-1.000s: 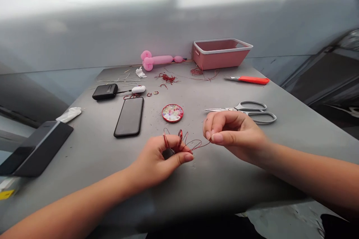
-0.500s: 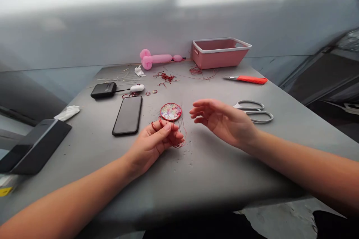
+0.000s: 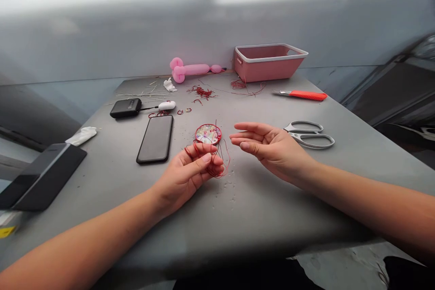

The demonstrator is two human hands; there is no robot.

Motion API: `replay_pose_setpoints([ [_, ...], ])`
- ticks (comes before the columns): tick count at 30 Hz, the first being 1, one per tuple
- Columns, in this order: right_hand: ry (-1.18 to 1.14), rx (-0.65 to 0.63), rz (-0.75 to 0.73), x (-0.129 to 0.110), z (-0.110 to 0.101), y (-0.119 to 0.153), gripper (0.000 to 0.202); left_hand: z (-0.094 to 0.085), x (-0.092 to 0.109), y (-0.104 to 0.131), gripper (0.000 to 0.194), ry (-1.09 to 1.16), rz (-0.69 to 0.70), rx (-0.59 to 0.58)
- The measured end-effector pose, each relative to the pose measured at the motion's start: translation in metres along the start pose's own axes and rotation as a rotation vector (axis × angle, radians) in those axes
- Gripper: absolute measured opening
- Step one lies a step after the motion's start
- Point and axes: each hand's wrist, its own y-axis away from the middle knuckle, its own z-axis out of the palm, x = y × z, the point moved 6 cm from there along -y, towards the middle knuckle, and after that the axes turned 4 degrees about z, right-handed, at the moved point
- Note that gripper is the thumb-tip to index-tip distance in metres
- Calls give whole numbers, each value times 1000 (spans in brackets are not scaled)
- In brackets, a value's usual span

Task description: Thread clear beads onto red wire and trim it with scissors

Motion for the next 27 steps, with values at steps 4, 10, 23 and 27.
replay_pose_setpoints([
  [4,-56,48,69,3,-3,1,43,-1,0,0,15,17,0,9],
  [10,-189,42,-22,-4,-3,-4,30,0,1,0,16,34,6,12],
  [23,1177,-69,-1133,-21,40,45,19,2,-2,3,26,-170,-10,19],
  [27,1118,-102,-1197,-22,43,47,20,4,-2,3,23,-224,9,20],
])
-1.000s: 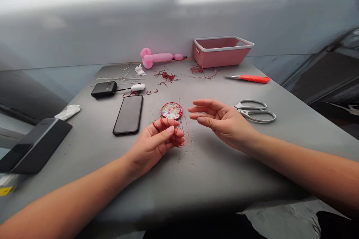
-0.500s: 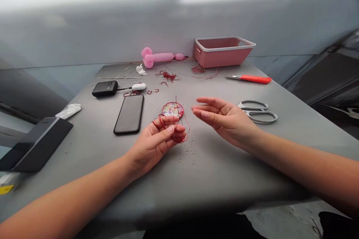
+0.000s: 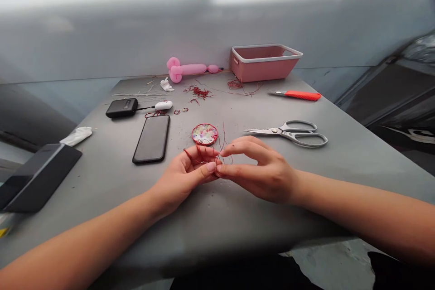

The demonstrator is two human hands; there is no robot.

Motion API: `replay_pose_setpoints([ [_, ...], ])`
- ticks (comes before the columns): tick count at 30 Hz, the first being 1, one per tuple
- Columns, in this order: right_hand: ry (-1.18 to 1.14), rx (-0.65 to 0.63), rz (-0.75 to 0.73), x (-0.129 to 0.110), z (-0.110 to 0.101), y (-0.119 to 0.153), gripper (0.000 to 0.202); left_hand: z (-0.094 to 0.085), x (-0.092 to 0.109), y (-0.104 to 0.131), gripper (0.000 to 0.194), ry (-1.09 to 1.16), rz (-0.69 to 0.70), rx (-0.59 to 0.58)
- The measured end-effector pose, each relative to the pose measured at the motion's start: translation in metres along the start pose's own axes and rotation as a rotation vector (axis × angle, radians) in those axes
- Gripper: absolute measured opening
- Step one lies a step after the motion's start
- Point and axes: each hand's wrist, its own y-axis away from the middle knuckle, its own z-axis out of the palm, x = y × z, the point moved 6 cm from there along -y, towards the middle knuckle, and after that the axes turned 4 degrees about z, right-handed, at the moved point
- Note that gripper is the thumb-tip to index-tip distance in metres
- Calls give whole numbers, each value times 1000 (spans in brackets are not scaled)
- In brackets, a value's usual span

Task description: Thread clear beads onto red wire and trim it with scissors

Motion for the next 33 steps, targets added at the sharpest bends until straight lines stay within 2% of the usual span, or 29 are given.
replay_pose_setpoints([
  [3,-122,-13,21,-2,-4,-2,13,1,3,0,24,-113,44,-11],
  [5,-222,-19,99,1,-8,-3,15,0,4,1,25,-227,63,17],
  [9,-603,-39,506,22,-13,-1,40,2,2,4,23,-408,29,-30],
  [13,-1004,119,838,48,-18,1,12,5,0,6,18,-437,-15,-91],
  [16,-1096,178,944,63,-19,0,16,7,0,6,20,-285,-20,-134],
  [19,-1028,147,920,69,-15,2,34,11,-1,5,18,-72,-30,-178],
  [21,-861,90,841,68,-12,4,43,12,1,6,14,78,-29,-198],
  [26,-264,-244,445,45,0,5,75,14,6,9,8,393,-76,-237],
  [28,-161,-359,333,39,6,5,70,12,11,8,10,450,-68,-198],
  [30,-98,-411,290,38,7,4,56,8,16,5,9,470,-30,-114],
  [33,-22,-365,250,42,0,0,40,-3,27,0,8,457,35,57],
])
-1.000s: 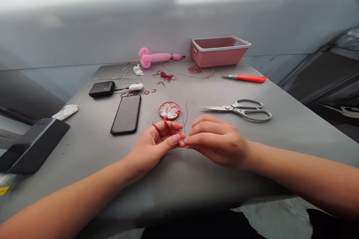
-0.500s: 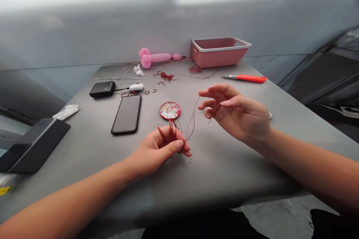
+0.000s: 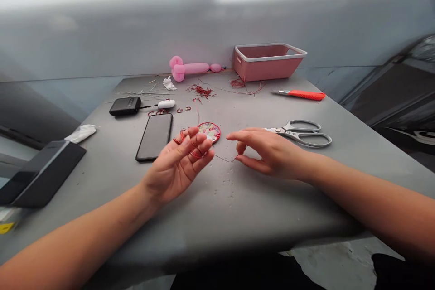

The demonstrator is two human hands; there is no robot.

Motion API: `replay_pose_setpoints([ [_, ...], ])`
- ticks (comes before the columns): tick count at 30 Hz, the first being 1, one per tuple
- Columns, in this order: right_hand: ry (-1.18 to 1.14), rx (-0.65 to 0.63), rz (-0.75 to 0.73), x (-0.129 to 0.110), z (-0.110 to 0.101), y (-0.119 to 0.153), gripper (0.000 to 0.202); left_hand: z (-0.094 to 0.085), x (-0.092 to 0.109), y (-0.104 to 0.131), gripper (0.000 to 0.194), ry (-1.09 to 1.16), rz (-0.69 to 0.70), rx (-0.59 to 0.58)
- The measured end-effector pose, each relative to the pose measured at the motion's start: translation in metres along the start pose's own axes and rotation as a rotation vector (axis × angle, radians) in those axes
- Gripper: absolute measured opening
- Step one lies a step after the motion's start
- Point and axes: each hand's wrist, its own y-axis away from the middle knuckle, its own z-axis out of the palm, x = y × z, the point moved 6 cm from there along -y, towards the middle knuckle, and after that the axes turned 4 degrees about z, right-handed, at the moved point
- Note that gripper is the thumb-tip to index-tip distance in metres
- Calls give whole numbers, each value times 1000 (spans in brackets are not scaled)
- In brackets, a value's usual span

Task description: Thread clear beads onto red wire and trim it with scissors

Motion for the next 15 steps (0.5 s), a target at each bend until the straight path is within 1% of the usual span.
replay_pose_setpoints([
  [3,4,106,-10,8,-15,1,26,-4,16,-4,17,-33,96,121],
  [5,32,192,-25,17,-28,2,16,-5,27,-6,23,-37,162,168],
  [7,136,288,-82,24,-42,4,7,-8,35,-8,26,-51,216,197],
  [10,244,409,-137,39,-56,6,11,-15,39,-13,25,-136,255,246],
  [13,275,479,-122,55,-65,7,10,-21,36,-17,21,-227,248,287],
  [15,292,510,-95,64,-69,8,11,-22,34,-18,19,-245,252,274],
])
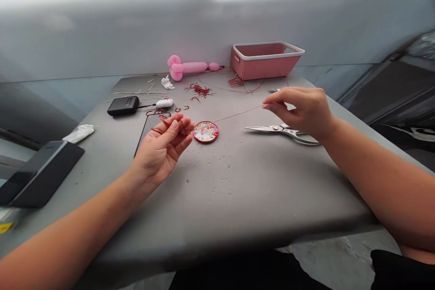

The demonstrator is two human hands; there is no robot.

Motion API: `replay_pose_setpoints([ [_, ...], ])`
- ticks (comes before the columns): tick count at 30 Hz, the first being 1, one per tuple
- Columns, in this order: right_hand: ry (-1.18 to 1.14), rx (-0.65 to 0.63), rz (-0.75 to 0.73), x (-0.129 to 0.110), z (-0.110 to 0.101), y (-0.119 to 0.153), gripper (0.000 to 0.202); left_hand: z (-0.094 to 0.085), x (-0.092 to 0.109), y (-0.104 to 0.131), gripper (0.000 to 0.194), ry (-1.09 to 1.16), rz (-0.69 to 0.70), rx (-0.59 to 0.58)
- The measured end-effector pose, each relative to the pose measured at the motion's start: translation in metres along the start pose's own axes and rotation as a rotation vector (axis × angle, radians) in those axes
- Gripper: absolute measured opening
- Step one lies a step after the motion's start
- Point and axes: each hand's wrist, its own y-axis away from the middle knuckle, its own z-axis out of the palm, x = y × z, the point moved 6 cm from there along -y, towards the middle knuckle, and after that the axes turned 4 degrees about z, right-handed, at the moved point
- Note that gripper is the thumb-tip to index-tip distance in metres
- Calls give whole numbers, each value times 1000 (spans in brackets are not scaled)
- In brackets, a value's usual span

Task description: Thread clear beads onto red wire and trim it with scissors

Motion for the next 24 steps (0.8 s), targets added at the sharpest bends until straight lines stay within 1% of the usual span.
replay_pose_setpoints([
  [2,13,28,48,10,-2,1,16,1,-1,0,16,7,23,-30],
  [5,2,51,116,19,-4,0,38,0,0,2,10,-23,85,-80],
  [7,-34,58,178,24,-5,0,48,0,2,2,8,-113,134,-106],
  [9,-80,89,273,30,-7,0,51,0,3,3,16,-253,155,-129],
  [11,-111,168,365,38,-13,2,52,2,0,5,22,-415,147,-190],
  [13,-130,269,445,47,-20,4,55,5,-5,8,22,-569,124,-287],
  [15,-139,368,523,58,-26,8,59,8,-11,13,25,-653,108,-383],
  [16,-140,402,569,64,-29,9,59,10,-13,16,27,-643,108,-429],
  [18,-139,416,678,75,-29,13,57,16,-14,23,27,-516,119,-538],
  [20,-131,363,813,85,-26,17,54,23,-9,30,22,-316,134,-631],
  [21,-124,317,883,88,-23,19,52,26,-5,32,18,-222,144,-651],
  [23,-99,223,1002,94,-18,23,46,28,6,30,14,-84,176,-612],
  [24,-85,189,1047,97,-17,26,43,27,12,27,14,-32,198,-559],
])
